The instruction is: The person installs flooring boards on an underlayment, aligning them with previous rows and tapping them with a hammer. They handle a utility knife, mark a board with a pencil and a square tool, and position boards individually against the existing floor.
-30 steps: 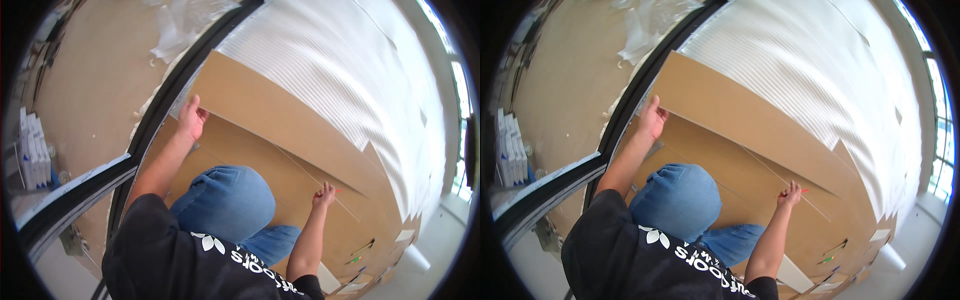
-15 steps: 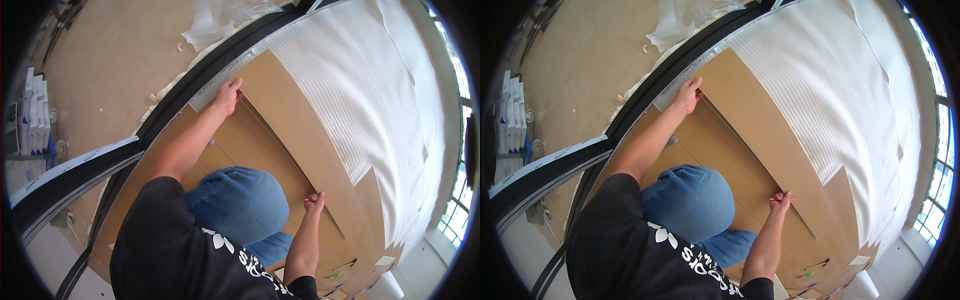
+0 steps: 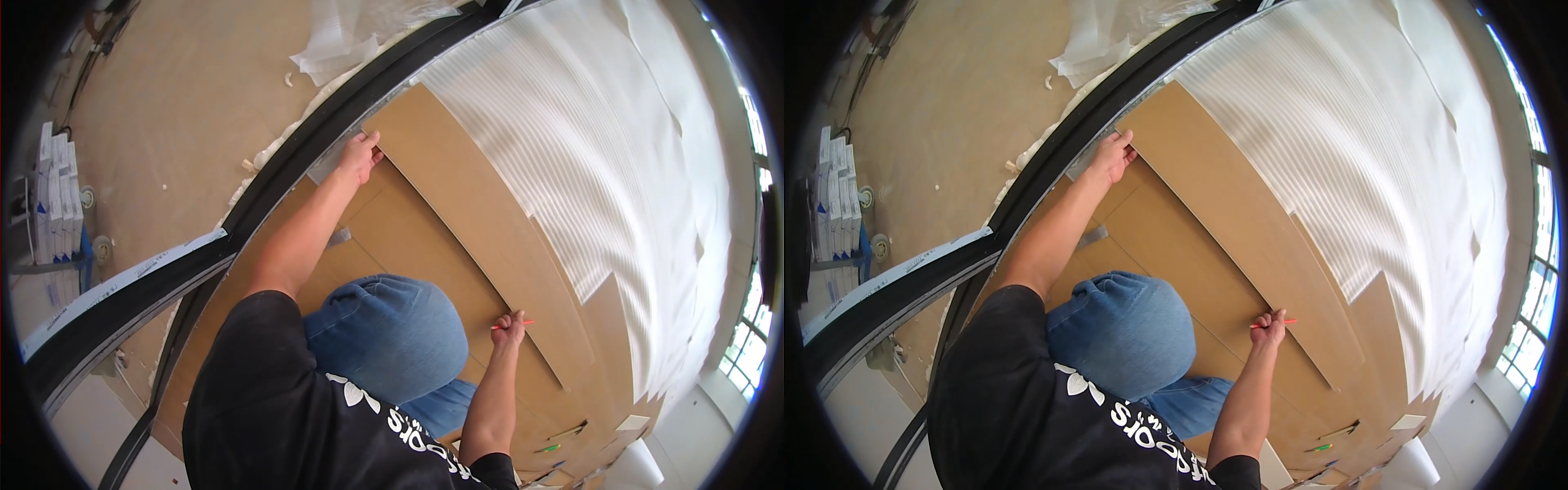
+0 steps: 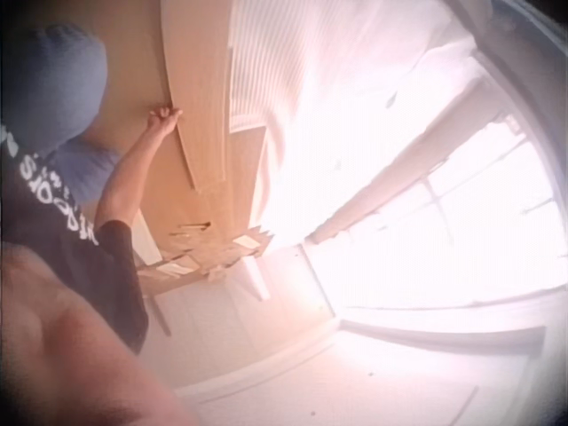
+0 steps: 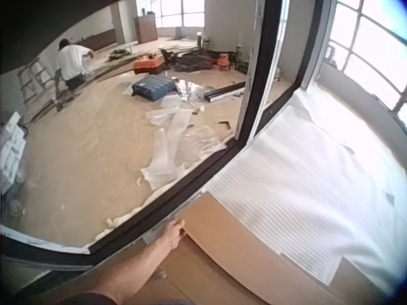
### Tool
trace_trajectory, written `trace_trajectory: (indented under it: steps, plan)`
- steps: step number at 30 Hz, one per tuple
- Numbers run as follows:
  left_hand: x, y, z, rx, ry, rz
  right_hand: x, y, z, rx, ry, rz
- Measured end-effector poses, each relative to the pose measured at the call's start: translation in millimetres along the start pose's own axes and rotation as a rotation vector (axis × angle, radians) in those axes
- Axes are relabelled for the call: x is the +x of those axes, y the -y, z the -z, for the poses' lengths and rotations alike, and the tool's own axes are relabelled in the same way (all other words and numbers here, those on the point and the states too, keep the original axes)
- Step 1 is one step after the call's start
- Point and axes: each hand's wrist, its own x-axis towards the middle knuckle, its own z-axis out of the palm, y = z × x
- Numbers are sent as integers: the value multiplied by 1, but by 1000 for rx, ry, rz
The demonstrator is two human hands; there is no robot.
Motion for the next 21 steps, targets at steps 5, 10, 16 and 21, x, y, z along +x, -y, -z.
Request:
trace_trajectory:
  steps: [5, 10, 16, 21]
  plan:
    - [3, -1, 6, -61, -5, -1, 1, 3, -2, -11, 47, -14]
    - [4, -19, 15, 121, -6, 31, 2, -5, -21, -72, 30, 19]
    - [-13, -32, 12, 671, -58, -10, 1, 3, -15, -180, -43, 31]
    - [-16, -27, 8, 704, -98, -60, 3, 13, -15, -306, -73, -15]
